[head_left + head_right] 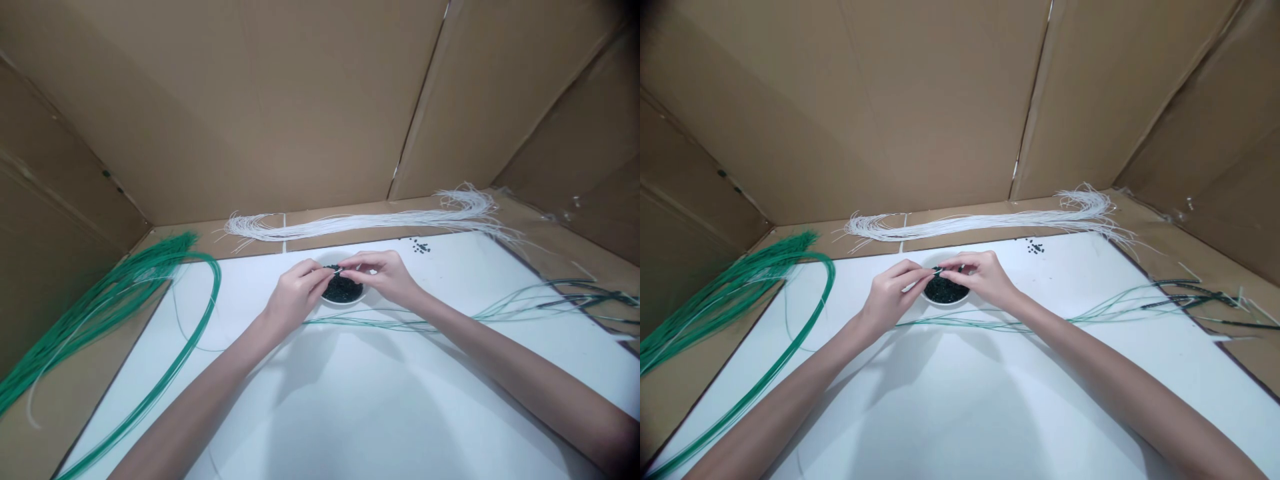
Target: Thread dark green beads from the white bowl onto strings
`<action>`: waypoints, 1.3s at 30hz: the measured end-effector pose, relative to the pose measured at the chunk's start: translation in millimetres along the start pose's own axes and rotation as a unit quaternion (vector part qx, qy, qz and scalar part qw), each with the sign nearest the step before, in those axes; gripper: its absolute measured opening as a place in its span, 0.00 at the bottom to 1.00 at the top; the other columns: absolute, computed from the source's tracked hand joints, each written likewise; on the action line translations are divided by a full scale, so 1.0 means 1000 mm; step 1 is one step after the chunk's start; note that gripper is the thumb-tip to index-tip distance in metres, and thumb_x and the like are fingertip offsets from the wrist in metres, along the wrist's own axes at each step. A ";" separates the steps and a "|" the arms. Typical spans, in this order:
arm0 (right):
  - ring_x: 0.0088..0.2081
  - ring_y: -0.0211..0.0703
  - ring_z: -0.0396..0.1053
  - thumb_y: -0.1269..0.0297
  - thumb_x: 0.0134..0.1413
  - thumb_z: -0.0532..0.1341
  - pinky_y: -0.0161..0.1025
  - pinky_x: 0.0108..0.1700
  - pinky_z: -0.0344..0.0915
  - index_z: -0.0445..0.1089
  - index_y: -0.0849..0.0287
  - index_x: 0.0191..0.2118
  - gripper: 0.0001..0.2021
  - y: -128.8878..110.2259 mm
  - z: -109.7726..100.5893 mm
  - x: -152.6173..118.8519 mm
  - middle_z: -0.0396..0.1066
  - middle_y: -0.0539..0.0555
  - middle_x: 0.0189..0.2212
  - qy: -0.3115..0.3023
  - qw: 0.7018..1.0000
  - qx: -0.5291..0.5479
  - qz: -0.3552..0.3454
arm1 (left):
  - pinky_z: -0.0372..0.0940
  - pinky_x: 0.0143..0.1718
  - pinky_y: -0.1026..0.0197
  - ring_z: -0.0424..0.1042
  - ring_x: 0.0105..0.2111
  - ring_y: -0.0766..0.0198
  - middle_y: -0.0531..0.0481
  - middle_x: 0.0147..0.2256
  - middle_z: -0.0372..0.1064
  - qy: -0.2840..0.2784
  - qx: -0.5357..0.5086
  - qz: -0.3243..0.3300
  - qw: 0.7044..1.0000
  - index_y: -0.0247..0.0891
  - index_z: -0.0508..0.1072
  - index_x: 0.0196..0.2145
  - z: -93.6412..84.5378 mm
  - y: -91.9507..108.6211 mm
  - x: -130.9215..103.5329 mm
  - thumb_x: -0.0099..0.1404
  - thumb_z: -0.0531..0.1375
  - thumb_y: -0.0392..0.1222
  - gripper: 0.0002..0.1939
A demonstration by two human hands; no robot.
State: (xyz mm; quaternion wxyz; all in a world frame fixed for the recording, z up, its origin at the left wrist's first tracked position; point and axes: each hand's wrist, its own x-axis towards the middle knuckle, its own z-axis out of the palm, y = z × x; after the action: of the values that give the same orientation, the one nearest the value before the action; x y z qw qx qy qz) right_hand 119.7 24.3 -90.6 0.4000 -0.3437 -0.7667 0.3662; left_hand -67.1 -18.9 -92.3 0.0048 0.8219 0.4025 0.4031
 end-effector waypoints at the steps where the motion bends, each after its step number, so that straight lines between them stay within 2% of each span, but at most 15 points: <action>1: 0.26 0.37 0.68 0.60 0.43 0.61 0.34 0.27 0.64 0.74 0.60 0.32 0.11 0.000 0.000 0.000 0.74 0.54 0.29 0.002 1.000 0.004 0.003 | 0.63 0.33 0.69 0.66 0.30 0.70 0.49 0.30 0.67 0.001 0.000 0.002 1.000 0.36 0.71 0.35 0.000 0.000 0.000 0.61 0.53 0.34 0.08; 15: 0.23 0.35 0.67 0.59 0.40 0.63 0.33 0.26 0.66 0.74 0.61 0.31 0.12 -0.002 0.000 0.001 0.74 0.54 0.28 0.013 0.999 0.031 0.015 | 0.64 0.32 0.68 0.67 0.29 0.70 0.49 0.29 0.68 0.027 0.012 0.036 0.999 0.34 0.72 0.34 0.001 -0.001 0.001 0.59 0.55 0.33 0.07; 24: 0.28 0.37 0.69 0.64 0.45 0.61 0.34 0.29 0.66 0.74 0.60 0.32 0.08 -0.004 0.000 0.000 0.74 0.54 0.29 -0.004 0.998 -0.024 -0.054 | 0.64 0.32 0.68 0.66 0.28 0.70 0.49 0.29 0.68 0.010 0.004 0.030 0.999 0.35 0.72 0.35 0.003 0.000 -0.001 0.60 0.54 0.35 0.08; 27: 0.28 0.38 0.69 0.64 0.45 0.61 0.34 0.30 0.66 0.74 0.60 0.32 0.08 -0.006 0.001 0.000 0.74 0.53 0.29 -0.010 0.997 -0.036 -0.066 | 0.63 0.30 0.69 0.66 0.27 0.70 0.49 0.28 0.68 0.020 -0.003 0.017 1.000 0.35 0.73 0.33 0.004 0.000 0.000 0.60 0.54 0.35 0.08; 33: 0.28 0.39 0.70 0.63 0.43 0.62 0.33 0.31 0.68 0.74 0.60 0.32 0.09 -0.006 0.001 0.000 0.75 0.53 0.30 -0.011 1.000 -0.015 -0.016 | 0.63 0.31 0.69 0.66 0.28 0.70 0.49 0.28 0.68 0.037 0.007 -0.009 0.999 0.35 0.73 0.33 0.004 0.000 -0.001 0.60 0.54 0.35 0.07; 39: 0.31 0.41 0.72 0.66 0.43 0.61 0.35 0.35 0.69 0.74 0.61 0.35 0.10 -0.004 0.001 0.000 0.75 0.53 0.32 -0.021 1.000 -0.001 0.013 | 0.63 0.31 0.69 0.66 0.28 0.70 0.50 0.28 0.67 0.033 0.032 0.004 0.999 0.36 0.72 0.33 0.004 -0.003 -0.002 0.60 0.54 0.35 0.07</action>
State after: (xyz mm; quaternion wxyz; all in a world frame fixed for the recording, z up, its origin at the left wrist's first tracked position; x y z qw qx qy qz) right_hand 118.0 21.5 -87.5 0.3789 -0.3457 -0.7708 0.3778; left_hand -67.1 -17.3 -97.0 -0.0362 0.8095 0.4115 0.4172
